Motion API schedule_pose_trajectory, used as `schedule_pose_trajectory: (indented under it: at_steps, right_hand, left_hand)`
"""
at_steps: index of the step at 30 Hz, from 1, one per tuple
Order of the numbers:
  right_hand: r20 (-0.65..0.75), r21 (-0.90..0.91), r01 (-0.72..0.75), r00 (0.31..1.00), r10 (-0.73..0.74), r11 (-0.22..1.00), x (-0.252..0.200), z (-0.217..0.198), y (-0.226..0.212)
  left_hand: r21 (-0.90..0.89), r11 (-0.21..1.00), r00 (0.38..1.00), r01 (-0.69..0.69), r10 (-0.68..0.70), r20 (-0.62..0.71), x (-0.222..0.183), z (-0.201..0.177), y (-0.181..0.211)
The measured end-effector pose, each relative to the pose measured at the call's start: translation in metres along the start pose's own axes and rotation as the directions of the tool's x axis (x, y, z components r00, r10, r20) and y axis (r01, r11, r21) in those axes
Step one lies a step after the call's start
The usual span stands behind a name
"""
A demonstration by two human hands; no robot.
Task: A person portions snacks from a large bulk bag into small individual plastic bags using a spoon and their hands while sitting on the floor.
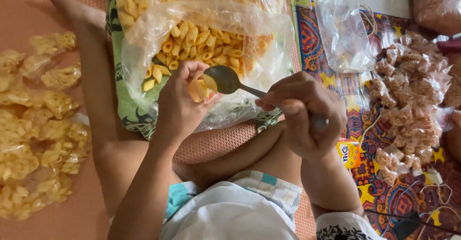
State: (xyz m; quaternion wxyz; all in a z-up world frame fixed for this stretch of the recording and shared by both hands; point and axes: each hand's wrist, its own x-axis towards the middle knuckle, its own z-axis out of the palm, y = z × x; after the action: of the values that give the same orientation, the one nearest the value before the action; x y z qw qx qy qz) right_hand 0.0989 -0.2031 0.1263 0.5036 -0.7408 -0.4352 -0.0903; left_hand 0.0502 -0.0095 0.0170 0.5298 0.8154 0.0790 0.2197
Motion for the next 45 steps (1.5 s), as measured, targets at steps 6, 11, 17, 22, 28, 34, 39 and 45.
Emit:
schedule_pose_trajectory:
  at_steps: [6, 11, 17, 22, 28, 34, 39, 45]
  right_hand:
    - [-0.095, -0.131, 0.119, 0.987, -0.132, 0.984, -0.007, 0.003, -0.005]
    - [-0.175, 0.183, -0.197, 0.958, 0.229, 0.963, -0.037, 0.008, 0.049]
    - [-0.136, 0.686, -0.410, 0.739, 0.660, 0.601, -0.076, 0.060, 0.121]
    - [-0.166, 0.712, -0.388, 0.717, 0.677, 0.586, -0.074, 0.078, 0.134]
    - [-0.161, 0.770, -0.330, 0.727, 0.667, 0.546, -0.074, 0.080, 0.141]
    - [-0.152, 0.785, -0.302, 0.753, 0.641, 0.541, -0.082, 0.070, 0.140]
    - [-0.345, 0.668, -0.180, 0.785, 0.515, 0.722, -0.083, 0.041, 0.144]
    - [-0.374, 0.610, -0.006, 0.880, 0.294, 0.792, -0.037, 0.006, 0.097]
  left_hand:
    - [-0.096, 0.995, 0.999, -0.040, 0.039, -0.014, 0.000, -0.004, -0.005]
    - [-0.186, 0.982, 0.999, 0.013, -0.021, -0.040, -0.006, -0.030, -0.003]
    - [-0.437, 0.899, 0.993, 0.029, -0.076, -0.091, -0.020, -0.039, -0.010]
    - [-0.519, 0.854, 0.990, 0.019, -0.091, -0.113, -0.029, -0.043, -0.014]
    - [-0.434, 0.900, 0.990, 0.025, -0.082, -0.112, -0.029, -0.035, -0.012]
    - [-0.395, 0.918, 0.992, 0.029, -0.074, -0.100, -0.023, -0.028, -0.014]
    - [-0.272, 0.962, 0.994, 0.004, -0.033, -0.102, -0.019, -0.027, -0.011]
    - [-0.175, 0.983, 0.991, 0.055, -0.075, -0.108, -0.012, -0.010, -0.023]
